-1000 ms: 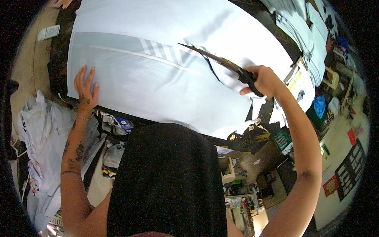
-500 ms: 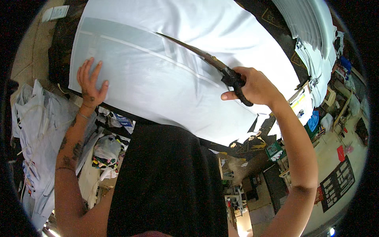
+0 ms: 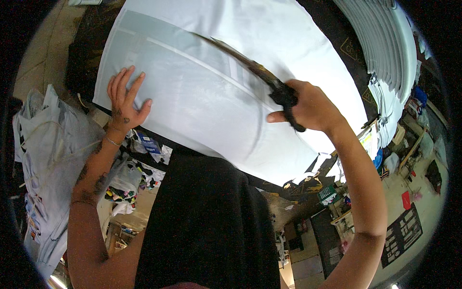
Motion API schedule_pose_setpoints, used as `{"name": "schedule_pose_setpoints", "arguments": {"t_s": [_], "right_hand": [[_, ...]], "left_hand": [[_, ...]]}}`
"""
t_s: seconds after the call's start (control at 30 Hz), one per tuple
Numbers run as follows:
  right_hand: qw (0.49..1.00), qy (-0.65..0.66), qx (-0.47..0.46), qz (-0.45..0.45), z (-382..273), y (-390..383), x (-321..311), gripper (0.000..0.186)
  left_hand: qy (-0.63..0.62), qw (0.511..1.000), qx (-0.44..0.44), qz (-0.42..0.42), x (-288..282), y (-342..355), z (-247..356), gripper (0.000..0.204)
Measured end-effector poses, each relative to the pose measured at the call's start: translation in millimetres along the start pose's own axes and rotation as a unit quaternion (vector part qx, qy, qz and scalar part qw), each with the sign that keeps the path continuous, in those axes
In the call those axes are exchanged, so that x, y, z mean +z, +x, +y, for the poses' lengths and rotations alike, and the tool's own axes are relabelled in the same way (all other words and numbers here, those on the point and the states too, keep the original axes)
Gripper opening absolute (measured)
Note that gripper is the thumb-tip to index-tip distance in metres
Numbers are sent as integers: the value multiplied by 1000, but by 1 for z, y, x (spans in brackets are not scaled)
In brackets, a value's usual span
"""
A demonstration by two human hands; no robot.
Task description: The person uses shears to cut a large white sheet of fabric on a table, then places a printed t-shirt on the fabric to align it before cutting again. The person repeats this process, cutting the fabric and stacking the cut pieces.
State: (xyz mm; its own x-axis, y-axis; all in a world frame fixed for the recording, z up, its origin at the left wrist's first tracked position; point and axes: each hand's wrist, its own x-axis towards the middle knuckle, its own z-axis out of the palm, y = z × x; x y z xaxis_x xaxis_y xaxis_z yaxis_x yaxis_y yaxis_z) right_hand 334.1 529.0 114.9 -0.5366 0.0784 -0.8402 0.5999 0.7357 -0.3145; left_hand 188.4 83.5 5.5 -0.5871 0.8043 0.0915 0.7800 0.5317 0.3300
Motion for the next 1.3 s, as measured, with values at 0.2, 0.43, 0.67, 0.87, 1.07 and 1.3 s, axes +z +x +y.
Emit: {"name": "schedule_pose_setpoints", "arguments": {"t_s": [0.2,0.43,0.67,0.87,1.07,1.3], "right_hand": [[1000,-15,5,-3,-25,25,-10,91],[998,-14,-49,28,-63,43,-17,88],[994,3,-105,18,-90,69,-22,85],[993,-65,-94,23,-126,83,-29,97],[993,-75,-91,24,-149,115,-32,106],[977,-172,-93,82,-179,121,-32,57]], "left_hand": [[-1,1000,-2,10,0,0,-1,66],[-16,1000,-10,14,-2,0,-1,64],[-24,999,-12,30,-1,-1,-2,63],[-33,999,-22,32,-1,-2,-2,64],[-26,999,-15,35,-2,0,-1,63],[-43,995,9,92,3,-6,-1,70]]}}
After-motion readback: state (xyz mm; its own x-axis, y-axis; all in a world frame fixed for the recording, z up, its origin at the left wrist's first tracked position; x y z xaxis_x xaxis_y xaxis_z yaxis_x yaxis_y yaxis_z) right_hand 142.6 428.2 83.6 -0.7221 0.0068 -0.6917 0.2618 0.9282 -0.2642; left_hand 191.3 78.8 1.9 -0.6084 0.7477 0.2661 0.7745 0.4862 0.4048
